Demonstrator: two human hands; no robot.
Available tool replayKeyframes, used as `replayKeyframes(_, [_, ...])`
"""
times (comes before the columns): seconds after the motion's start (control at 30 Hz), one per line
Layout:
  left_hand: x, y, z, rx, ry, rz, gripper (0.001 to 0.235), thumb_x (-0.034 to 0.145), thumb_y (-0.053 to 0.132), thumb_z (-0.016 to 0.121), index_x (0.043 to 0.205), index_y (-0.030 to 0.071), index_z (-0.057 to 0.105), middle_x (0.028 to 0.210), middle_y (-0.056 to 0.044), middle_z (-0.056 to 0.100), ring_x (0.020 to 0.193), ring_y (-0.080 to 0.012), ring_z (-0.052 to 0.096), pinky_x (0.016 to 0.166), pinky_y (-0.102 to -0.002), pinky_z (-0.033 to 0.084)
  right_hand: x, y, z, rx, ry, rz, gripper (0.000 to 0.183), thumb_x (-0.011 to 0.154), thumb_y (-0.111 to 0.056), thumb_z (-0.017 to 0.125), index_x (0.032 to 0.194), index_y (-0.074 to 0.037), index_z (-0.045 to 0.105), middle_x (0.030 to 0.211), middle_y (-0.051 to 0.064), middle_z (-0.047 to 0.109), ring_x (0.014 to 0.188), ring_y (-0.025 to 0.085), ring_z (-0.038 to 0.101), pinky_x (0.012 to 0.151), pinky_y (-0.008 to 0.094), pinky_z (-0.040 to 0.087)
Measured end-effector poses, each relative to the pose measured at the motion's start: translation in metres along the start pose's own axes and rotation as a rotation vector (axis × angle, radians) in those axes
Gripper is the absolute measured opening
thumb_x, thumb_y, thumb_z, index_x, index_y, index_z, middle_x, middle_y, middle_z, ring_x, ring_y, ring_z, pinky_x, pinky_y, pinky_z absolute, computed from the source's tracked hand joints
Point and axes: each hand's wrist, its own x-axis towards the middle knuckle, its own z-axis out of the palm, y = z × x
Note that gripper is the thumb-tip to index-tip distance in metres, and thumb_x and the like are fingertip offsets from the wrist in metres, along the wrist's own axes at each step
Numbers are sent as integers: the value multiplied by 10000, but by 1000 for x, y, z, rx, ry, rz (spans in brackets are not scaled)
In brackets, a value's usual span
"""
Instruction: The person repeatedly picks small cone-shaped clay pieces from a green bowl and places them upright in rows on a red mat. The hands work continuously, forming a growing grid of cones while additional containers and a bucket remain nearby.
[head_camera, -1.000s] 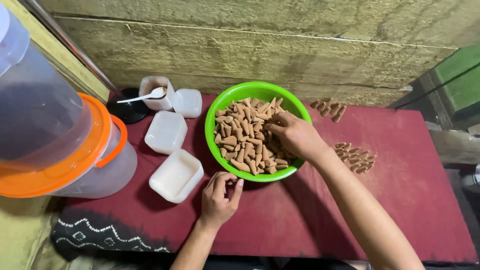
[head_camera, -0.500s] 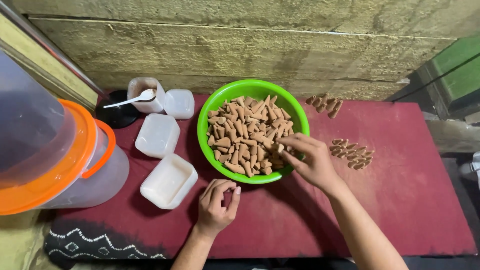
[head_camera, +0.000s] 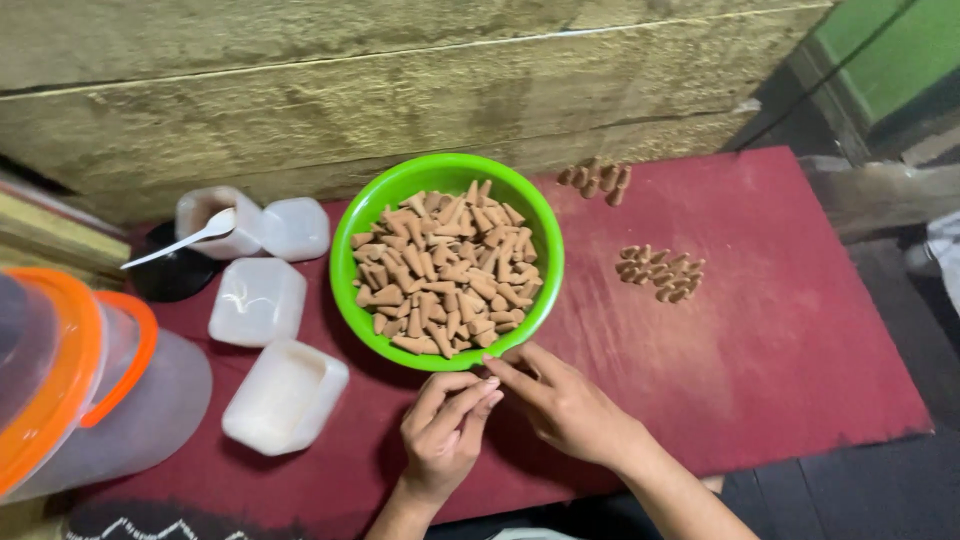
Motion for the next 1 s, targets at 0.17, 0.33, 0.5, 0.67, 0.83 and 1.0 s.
replayKeyframes(0.17, [5,8,12,4,-32,35,60,927,54,705,968,26,737,902,-84,716,782,-210,689,745,-316,615,-25,-5,-15,18,89,97,669,920,159,570,1532,-54,403,1154,189,573,976,319,634,837,380,571])
replayKeyframes(0.33, [15,21,37,-84,-80,84,49,896,14,721,944,1,717,936,-119,780,839,-223,775,778,-302,660,-78,11,-30,112,251,294,457,913,95,554,1353,-24,590,1139,151,619,1026,275,689,895,322,584])
replayKeyframes(0.5, [25,27,85,-190,-297,16,164,892,-54,751,1048,-3,744,1019,-100,764,904,-192,766,867,-271,633,-128,29,-45,-111,556,561,146,954,-94,673,1086,-38,703,1008,101,646,925,196,666,830,281,519])
replayKeyframes(0.67, [45,12,152,-148,-283,63,151,913,-40,741,1061,-12,748,954,-130,749,850,-254,755,777,-328,639,-145,49,-58,-212,714,589,119,902,-70,746,1020,-56,731,945,81,707,870,228,711,772,316,559])
replayKeyframes(0.83, [52,-19,205,-76,-304,-5,100,934,35,743,1028,36,775,918,-100,764,876,-284,771,754,-369,636,-145,57,-69,-226,806,610,159,870,-37,789,1025,-57,762,922,103,755,865,300,760,734,390,605])
replayKeyframes(1.0, [49,-38,237,2,-370,-1,121,903,69,772,1023,64,775,926,-97,767,914,-299,764,775,-393,634,-151,63,-71,-232,865,604,121,878,-30,781,996,-54,776,909,110,764,842,299,761,711,394,614])
